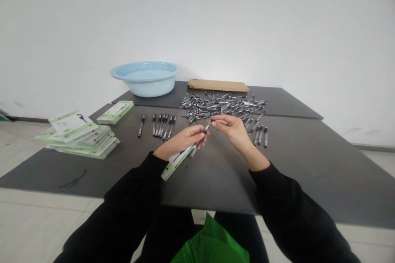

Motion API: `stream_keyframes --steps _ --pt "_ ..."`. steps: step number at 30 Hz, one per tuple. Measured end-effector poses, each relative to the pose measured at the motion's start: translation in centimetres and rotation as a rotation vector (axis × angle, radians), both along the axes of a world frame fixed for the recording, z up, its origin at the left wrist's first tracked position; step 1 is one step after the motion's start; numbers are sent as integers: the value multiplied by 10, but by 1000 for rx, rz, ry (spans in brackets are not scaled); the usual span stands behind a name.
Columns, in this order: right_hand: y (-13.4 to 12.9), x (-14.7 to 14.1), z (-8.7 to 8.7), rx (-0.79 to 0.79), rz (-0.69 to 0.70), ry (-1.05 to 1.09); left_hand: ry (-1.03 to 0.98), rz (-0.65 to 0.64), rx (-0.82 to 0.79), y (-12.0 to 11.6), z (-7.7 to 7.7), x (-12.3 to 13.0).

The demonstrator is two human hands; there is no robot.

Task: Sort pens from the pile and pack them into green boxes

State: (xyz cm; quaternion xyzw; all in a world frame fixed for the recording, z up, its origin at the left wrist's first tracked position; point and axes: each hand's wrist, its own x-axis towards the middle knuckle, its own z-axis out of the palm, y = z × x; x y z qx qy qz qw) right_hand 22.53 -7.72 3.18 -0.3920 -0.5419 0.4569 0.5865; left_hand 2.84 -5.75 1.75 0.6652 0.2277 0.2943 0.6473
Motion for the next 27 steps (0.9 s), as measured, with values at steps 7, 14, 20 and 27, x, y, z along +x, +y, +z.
stream_keyframes --steps 7,14,20,27 --pt "-3 -2 4 -22 7 35 -8 -5 -5 0 -2 -1" --pt "-5 -7 3 3 -16 33 -2 1 -23 1 -2 0" --pt "-6 -6 1 18 -103 -80 -1 8 -13 -1 0 0" --pt "-11 -8 6 72 -86 -135 -11 25 -28 -1 0 1"
